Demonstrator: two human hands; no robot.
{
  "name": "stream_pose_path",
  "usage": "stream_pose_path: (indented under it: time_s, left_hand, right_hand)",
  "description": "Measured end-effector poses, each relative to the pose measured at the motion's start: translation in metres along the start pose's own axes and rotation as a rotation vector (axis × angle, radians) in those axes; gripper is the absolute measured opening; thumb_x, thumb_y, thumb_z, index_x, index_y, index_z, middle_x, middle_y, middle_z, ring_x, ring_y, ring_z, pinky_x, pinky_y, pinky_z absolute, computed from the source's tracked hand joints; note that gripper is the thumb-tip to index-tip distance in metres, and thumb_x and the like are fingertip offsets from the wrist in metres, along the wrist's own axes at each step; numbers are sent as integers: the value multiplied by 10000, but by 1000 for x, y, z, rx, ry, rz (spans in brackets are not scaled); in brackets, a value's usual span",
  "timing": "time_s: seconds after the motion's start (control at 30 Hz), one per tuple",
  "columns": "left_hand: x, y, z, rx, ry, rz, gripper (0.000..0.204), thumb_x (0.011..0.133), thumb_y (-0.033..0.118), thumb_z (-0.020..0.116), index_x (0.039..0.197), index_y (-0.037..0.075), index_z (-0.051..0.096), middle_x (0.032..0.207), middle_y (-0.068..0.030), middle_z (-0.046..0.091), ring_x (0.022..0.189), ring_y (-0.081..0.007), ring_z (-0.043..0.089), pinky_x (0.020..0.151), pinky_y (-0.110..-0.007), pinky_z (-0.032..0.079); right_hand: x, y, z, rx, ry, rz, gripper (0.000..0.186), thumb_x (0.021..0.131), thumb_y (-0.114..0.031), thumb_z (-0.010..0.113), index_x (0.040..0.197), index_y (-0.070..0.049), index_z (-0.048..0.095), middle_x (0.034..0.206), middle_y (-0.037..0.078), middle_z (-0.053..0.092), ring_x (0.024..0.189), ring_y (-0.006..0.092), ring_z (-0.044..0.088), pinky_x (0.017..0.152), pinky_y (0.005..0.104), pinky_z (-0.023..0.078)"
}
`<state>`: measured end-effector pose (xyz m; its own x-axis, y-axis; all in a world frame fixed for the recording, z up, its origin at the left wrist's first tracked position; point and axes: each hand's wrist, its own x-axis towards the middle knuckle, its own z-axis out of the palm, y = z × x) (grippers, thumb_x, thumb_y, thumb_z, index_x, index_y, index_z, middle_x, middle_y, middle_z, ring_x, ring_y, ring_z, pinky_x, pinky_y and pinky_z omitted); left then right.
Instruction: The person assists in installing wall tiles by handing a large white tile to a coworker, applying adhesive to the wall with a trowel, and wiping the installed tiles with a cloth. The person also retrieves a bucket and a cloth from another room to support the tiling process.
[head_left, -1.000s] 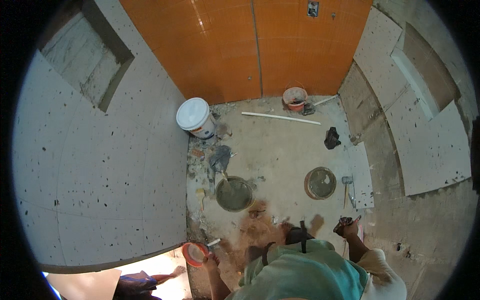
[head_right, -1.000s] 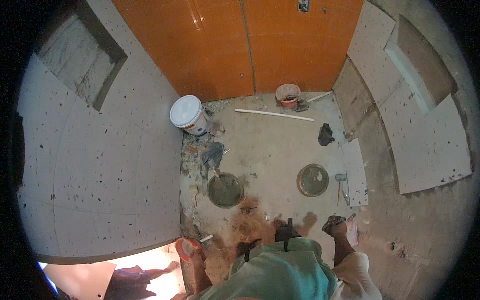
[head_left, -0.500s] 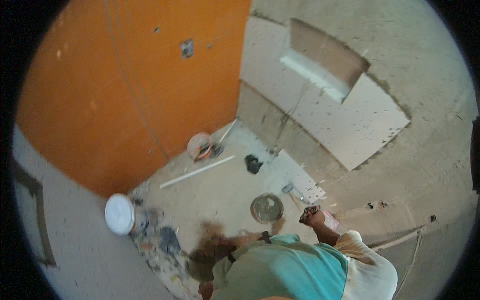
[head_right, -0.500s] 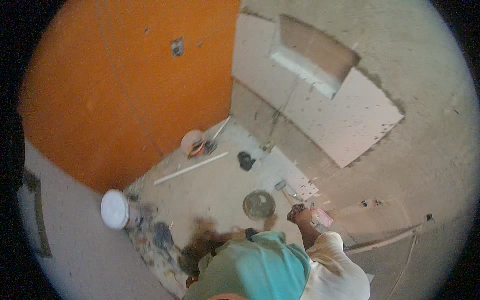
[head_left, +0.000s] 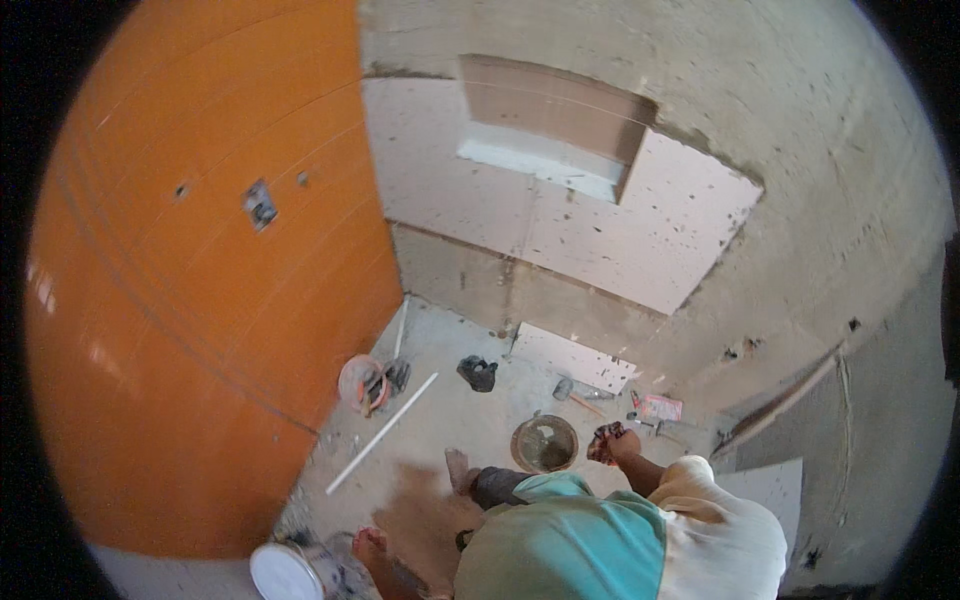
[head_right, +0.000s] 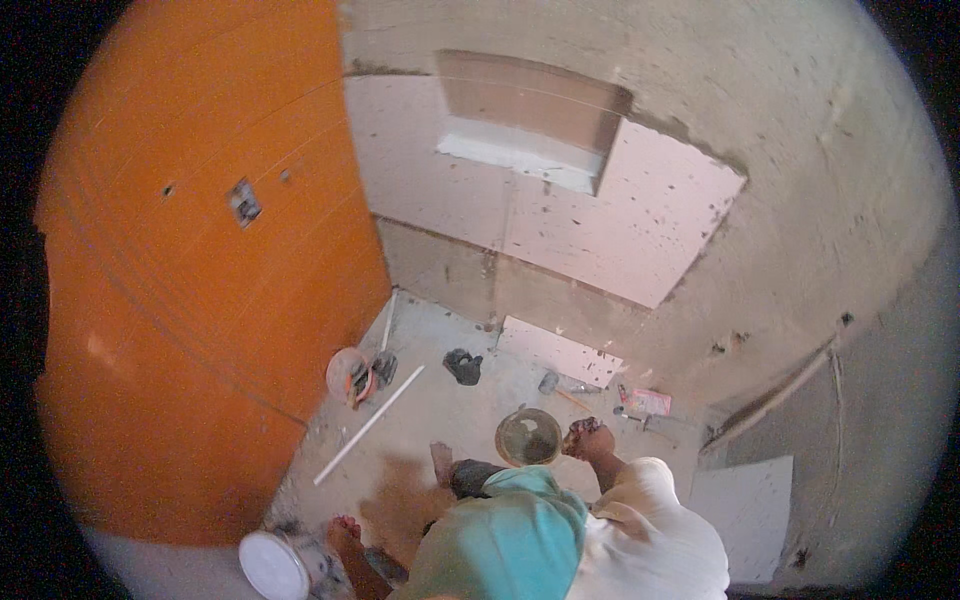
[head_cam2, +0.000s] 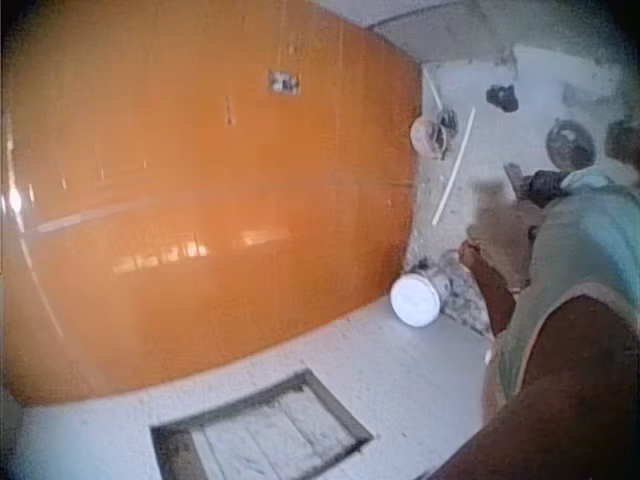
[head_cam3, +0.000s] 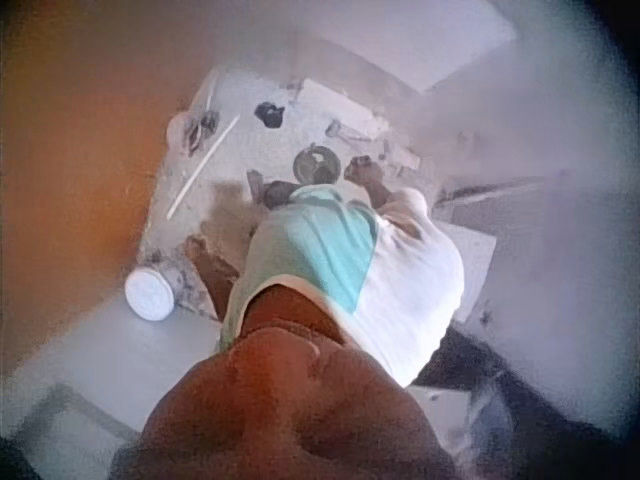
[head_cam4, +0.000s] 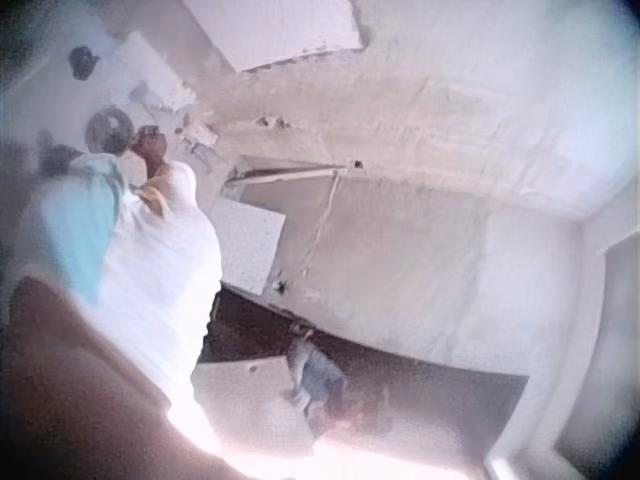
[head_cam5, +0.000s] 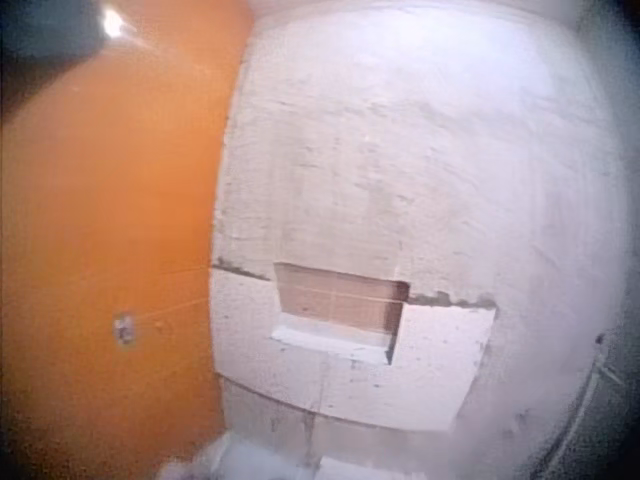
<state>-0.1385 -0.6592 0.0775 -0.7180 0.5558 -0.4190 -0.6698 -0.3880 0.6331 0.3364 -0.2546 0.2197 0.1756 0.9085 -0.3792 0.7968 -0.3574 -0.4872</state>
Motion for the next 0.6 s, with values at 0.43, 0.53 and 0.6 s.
stream_pose_path:
  time_s: [0.43,0.53,0.6]
  left_hand:
    - [186,58,258,838,-82,-204,177,897,168,588,1009,33,567,803,-54,564,645,-129,546,464,-216,396]
    - [227,56,297,888,-265,-190,201,886,136,614,1046,27,560,793,-48,567,674,-115,549,474,-214,418]
    - [251,60,329,904,-434,-317,279,859,83,652,1111,1,562,899,-60,606,761,-132,583,588,-241,471]
  right_hand:
    - [47,-231,129,-113,76,-414,525,812,-557,645,876,-39,698,818,173,684,790,325,671,747,438,511]
    - [46,-293,144,237,-138,-239,525,802,-558,661,978,-64,691,914,170,684,881,318,665,802,408,507]
    - [49,-332,156,666,-204,-468,490,806,-559,638,1039,-130,683,936,153,694,894,345,661,780,421,511]
